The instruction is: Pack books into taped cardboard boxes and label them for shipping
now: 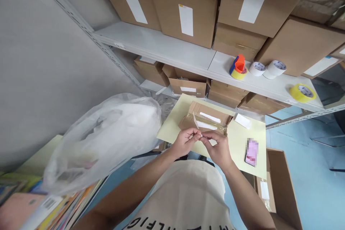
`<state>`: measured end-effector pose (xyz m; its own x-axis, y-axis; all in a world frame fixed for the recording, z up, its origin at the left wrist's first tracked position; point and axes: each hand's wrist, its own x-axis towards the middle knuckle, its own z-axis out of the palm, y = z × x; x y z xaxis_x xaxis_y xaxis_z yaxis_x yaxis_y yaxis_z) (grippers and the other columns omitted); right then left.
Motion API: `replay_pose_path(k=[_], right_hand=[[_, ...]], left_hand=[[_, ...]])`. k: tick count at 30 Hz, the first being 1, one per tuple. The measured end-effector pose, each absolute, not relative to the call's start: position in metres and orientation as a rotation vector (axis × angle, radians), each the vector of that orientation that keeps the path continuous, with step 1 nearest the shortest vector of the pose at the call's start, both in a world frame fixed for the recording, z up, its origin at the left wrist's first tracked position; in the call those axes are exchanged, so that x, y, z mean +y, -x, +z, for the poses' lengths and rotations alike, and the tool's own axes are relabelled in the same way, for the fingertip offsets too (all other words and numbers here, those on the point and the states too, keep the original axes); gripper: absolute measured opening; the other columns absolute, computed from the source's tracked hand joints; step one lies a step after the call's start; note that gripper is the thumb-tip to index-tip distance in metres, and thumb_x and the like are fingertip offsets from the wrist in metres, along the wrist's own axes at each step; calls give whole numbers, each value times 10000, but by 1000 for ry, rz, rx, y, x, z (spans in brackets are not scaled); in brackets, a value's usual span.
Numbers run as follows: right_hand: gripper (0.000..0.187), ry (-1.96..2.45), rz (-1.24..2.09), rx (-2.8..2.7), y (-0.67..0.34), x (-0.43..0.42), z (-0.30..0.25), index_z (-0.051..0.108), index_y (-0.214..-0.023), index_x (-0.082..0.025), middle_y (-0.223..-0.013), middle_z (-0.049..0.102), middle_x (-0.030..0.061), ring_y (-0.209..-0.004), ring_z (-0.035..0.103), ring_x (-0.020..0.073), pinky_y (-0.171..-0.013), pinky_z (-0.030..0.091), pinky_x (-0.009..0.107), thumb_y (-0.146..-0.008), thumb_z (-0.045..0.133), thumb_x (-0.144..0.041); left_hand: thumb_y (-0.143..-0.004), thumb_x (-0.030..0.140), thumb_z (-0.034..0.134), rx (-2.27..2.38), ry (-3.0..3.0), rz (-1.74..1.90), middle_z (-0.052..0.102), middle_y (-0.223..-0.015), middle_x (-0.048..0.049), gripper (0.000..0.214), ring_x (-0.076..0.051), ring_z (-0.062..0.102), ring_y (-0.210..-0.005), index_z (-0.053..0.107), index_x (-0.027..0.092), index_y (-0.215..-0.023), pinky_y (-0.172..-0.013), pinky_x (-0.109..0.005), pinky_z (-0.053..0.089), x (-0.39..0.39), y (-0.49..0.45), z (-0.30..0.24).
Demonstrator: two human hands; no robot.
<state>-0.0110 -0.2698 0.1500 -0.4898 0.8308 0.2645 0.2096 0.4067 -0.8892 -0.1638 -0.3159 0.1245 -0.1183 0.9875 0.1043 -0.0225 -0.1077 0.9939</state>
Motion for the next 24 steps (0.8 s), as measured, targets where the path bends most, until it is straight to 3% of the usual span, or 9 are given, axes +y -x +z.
replay_pose_path(k=[9, 15, 19, 24], right_hand=[[100, 764, 1436, -1736, -6, -248, 135, 767, -844, -264, -833, 769, 40, -769, 718, 185, -718, 586, 320, -818, 729, -353], [169, 854, 1699, -1624, 4, -234, 129, 729, -786, -235, -806, 743, 33, -760, 686, 179, -728, 565, 321, -789, 725, -404], [230, 944, 1752, -1611, 21, -224, 128, 654, -717, -225, -694, 666, 1, -654, 606, 149, -634, 511, 285, -776, 700, -442], [292, 1041, 1743, -1507, 43, -220, 127, 572, -720, -227, -502, 485, -60, -463, 425, 101, -461, 355, 238, -788, 650, -500]], left_hand=[[-934, 394, 484, 1430, -1441, 1353, 638, -691, -19, 291, -121, 570, -641, 577, 185, -753, -621, -231, 452, -313, 147, 133], [-945, 302, 409, 1483, -1606, 1172, 613, -772, -26, 200, -144, 568, -742, 520, 204, -812, -723, -269, 457, -306, 160, 138], [-936, 304, 402, 1413, -1545, 1032, 593, -784, -15, 162, -137, 552, -724, 466, 213, -818, -685, -260, 440, -300, 187, 142], [-898, 292, 433, 1356, -1296, 943, 518, -588, 60, 154, -97, 459, -534, 379, 229, -768, -568, -228, 373, -295, 232, 140]])
